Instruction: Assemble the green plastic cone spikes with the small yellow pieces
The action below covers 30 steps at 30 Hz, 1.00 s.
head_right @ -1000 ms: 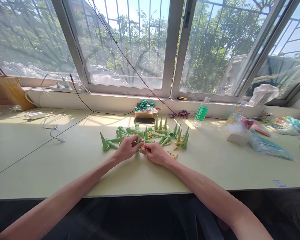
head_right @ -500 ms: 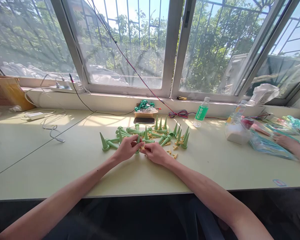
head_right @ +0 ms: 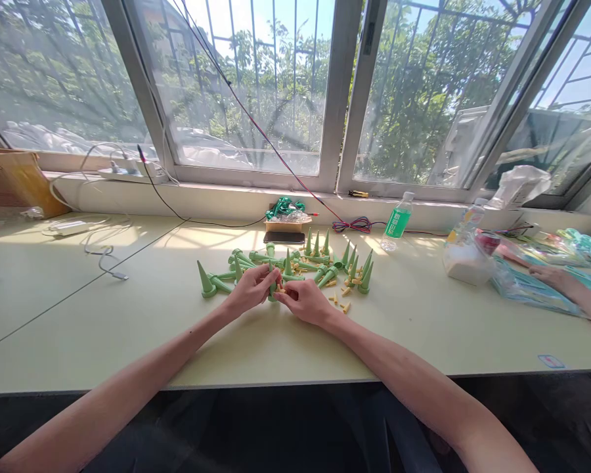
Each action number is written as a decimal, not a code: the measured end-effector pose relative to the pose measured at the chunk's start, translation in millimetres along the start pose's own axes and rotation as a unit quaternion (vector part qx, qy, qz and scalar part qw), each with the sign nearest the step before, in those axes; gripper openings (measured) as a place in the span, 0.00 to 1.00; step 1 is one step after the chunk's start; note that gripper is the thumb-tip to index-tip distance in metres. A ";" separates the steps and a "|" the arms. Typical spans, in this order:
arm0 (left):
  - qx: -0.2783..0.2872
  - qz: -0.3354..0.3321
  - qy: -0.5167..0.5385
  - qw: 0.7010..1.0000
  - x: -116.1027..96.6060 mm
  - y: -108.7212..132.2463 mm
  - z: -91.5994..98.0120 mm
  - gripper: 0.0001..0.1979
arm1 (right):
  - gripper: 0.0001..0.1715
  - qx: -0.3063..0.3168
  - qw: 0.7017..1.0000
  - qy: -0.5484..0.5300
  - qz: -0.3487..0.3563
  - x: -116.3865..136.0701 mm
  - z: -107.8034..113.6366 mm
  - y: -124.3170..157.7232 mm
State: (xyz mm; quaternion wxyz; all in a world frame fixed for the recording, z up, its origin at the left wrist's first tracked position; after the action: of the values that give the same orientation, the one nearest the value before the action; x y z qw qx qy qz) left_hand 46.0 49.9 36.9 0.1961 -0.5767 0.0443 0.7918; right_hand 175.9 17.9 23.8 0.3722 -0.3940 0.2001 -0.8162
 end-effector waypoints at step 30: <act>0.102 0.048 0.049 0.992 2.5 5.0 -12.2 0.16 | 0.23 0.007 0.999 0.031 0.023 14.4 -1.4 0.5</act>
State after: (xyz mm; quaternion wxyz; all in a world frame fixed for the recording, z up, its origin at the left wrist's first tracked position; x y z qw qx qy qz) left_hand 54.5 42.3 29.7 0.2130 -0.5892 0.1624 0.7623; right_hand 169.1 6.6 29.7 0.3878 -0.3611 0.2146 -0.8205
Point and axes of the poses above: each hand's wrist, its own y-axis away from the middle knuckle, its own z-axis out of the back of the hand, x = y × z, the point moved 6 cm from there along -y, towards the middle knuckle, and after that the axes turned 13 degrees about z, right-handed, at the moved point
